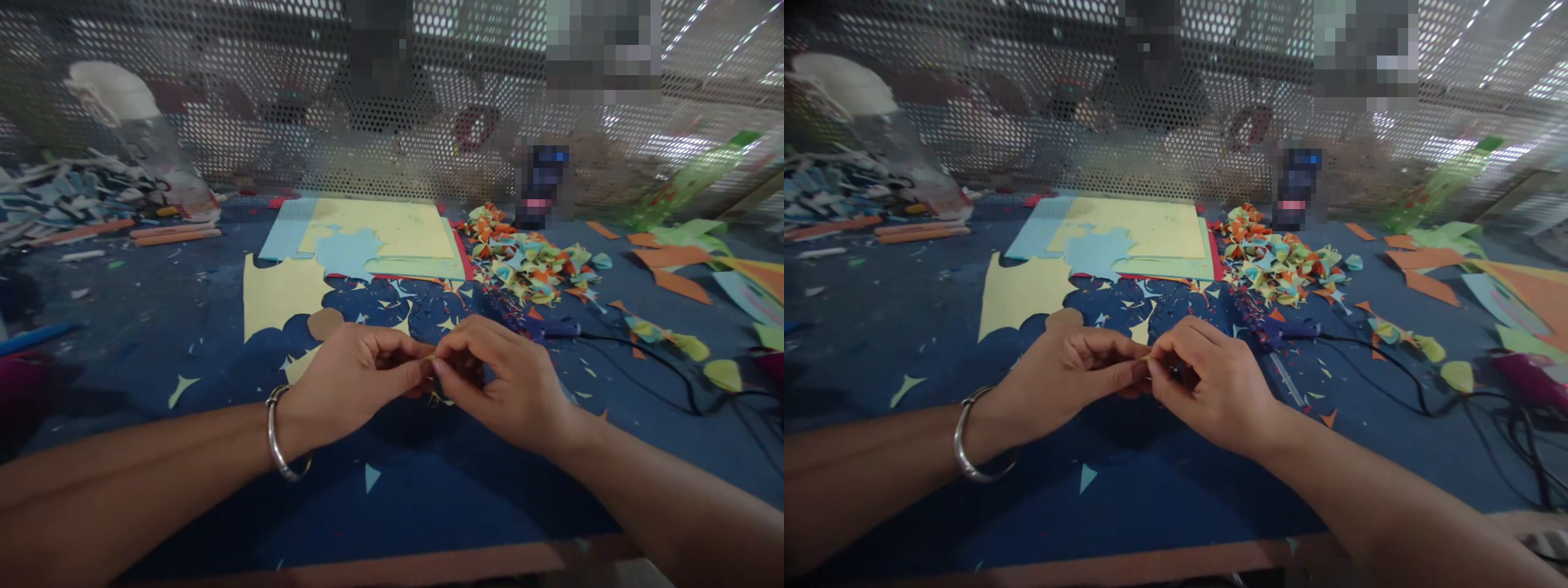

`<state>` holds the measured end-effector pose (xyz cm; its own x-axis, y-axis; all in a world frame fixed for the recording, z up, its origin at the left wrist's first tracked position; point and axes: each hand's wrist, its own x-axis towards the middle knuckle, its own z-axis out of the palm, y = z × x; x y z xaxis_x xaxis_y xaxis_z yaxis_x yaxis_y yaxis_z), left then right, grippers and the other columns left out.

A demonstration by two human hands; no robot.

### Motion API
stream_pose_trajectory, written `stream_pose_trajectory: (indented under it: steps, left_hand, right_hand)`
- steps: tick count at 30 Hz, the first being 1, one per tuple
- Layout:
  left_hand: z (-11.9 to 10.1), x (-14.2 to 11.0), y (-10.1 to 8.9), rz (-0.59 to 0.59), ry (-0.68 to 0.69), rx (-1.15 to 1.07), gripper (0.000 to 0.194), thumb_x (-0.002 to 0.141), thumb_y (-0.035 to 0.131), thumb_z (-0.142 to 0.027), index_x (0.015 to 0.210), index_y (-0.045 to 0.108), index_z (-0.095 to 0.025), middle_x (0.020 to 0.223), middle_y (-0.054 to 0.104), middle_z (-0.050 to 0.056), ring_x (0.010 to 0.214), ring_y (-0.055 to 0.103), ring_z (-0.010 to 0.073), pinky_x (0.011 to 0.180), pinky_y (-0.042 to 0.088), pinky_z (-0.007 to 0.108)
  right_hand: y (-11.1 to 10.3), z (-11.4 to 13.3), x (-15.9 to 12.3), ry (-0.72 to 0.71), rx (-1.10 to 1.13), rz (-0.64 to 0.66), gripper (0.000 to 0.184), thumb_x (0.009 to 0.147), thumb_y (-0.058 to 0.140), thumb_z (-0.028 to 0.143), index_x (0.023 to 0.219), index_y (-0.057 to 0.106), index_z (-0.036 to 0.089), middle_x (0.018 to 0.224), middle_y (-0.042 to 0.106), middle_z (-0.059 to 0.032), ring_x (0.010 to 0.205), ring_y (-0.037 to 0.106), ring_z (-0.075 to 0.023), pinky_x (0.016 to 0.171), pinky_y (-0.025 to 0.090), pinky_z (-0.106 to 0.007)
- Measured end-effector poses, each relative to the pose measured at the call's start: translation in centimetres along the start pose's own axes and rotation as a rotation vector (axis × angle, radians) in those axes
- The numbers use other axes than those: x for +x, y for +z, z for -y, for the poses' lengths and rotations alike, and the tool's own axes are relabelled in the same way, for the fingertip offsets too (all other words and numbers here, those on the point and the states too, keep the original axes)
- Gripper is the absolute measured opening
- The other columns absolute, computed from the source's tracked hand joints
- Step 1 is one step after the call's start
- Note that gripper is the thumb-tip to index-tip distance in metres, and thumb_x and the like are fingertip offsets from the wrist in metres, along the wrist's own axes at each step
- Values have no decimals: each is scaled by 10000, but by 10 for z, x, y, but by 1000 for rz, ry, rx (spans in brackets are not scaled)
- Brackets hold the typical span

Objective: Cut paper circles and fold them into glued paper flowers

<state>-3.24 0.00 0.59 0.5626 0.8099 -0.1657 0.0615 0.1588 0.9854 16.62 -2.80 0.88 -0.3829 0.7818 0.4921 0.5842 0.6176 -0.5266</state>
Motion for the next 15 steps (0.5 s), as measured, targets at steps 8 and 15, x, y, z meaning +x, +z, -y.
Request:
stream_pose_trajectory:
  steps: [8, 15]
  left_hand:
    - [-1, -1, 0, -17, 2, 55, 145, 857, 702, -282, 898, 777, -166, 803, 769, 25, 764, 717, 118, 727, 583, 198]
    - [-2, -1, 0, -24, 0, 82, 107, 833, 682, -218, 864, 768, -162, 773, 758, 15, 748, 714, 121, 717, 591, 202]
  right_hand:
    - [1, -3, -4, 40, 4, -11, 55, 888, 618, 136, 876, 596, 185, 803, 584, -1, 593, 533, -80, 537, 463, -224]
    - [1, -3, -2, -20, -21, -4, 73, 900, 615, 109, 938, 624, 170, 841, 617, -18, 670, 566, -91, 586, 478, -214]
